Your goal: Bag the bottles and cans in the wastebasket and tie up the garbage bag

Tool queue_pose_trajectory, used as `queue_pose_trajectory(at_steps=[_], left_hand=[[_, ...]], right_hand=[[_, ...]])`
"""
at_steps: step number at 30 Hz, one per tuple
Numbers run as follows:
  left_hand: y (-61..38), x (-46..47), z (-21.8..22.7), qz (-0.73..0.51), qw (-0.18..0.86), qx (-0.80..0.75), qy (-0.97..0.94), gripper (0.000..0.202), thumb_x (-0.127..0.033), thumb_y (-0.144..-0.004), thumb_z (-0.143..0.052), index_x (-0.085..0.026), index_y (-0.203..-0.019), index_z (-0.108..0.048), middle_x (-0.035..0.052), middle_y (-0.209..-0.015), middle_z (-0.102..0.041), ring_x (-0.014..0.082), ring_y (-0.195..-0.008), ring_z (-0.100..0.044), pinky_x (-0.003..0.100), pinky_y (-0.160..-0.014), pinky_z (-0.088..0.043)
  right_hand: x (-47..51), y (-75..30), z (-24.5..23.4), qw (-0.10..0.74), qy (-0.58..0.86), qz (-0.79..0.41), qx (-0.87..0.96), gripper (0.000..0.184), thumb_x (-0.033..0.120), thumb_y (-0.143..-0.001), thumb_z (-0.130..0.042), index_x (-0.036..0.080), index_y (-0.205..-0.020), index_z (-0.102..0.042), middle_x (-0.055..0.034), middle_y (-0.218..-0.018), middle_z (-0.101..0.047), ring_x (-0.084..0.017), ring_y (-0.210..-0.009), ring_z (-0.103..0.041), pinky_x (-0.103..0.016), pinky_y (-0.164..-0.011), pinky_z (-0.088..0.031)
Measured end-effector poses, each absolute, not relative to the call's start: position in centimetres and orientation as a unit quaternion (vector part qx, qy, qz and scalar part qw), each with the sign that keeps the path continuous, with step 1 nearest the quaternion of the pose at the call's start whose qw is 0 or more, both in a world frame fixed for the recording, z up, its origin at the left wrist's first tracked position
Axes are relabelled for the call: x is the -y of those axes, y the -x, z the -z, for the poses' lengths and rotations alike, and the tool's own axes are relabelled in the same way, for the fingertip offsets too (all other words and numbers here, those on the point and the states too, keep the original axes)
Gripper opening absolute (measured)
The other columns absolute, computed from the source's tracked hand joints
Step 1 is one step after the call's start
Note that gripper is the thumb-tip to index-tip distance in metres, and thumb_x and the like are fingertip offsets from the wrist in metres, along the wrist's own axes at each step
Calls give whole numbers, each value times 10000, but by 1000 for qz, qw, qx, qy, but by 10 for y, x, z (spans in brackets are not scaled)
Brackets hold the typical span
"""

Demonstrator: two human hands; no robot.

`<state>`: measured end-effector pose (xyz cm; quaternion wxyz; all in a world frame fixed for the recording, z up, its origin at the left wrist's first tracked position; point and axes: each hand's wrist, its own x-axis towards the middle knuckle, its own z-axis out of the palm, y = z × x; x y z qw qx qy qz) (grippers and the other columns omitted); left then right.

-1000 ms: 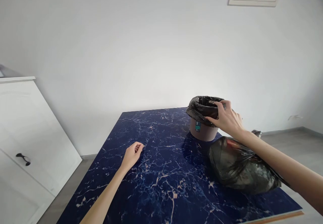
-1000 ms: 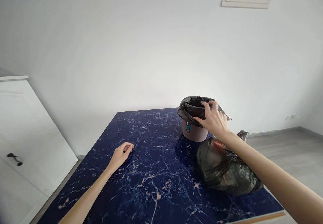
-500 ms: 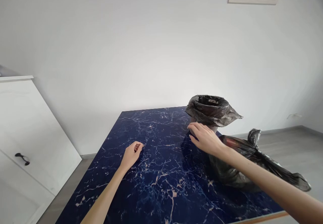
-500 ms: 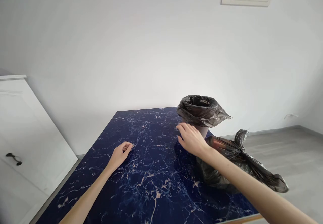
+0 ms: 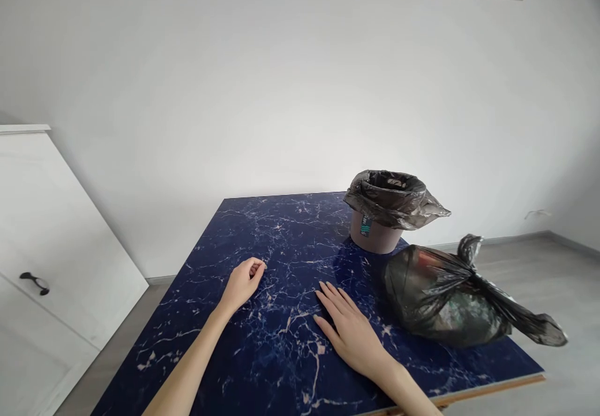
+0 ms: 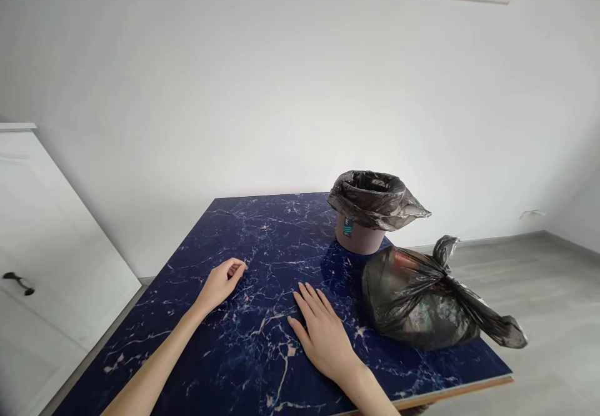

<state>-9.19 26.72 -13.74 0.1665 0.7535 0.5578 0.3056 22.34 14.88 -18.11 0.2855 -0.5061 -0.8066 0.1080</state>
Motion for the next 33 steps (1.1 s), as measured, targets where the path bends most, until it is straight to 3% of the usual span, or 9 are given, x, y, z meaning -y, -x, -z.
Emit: queue_pose_trajectory(at_steps=[8,11,16,33], left_hand=[[85,-257,136,-259,130,-547,-785,247,-409,-1086,-661,-184,-1162,-727,76,-1162,-746,210,-994,-727,421,-919,-625],[84,-254,136,-250,118,-543,-793,247,-410,-1086,-660,-184,-1160,-726,76,-1161,-746,213,-1004,-726,428,-929,-621],[83,-254,137,-241,109,-543,-797,249,-415,-1088,-656,-187,-1157,-727,76,-1162,-747,214,-1004,-725,430,-934,-620],[80,-250,134,-239,102,-538,-802,272,-440,-1096,-631,-184,-1090,-725,53,-1044,-743,206,-946,-715,423,-920,-602]], right_hand=[[-134,-216,181,268,551,-93,785,593,553,-1146,-381,312,-1678,-481,-12,-1739,-392,-334,-1632,-359,-620,-1326,-363],[-133,-217,181,264,557,-97,782,613,547,-1147,-365,264,-1676,-488,-21,-1743,-389,-326,-1640,-344,-602,-1339,-347],[-133,-219,180,275,553,-103,780,592,545,-1139,-389,293,-1661,-513,-16,-1737,-407,-328,-1633,-355,-599,-1338,-349],[-129,-221,178,270,552,-107,782,579,505,-1144,-416,231,-1637,-546,-45,-1737,-415,-328,-1636,-354,-592,-1344,-337]])
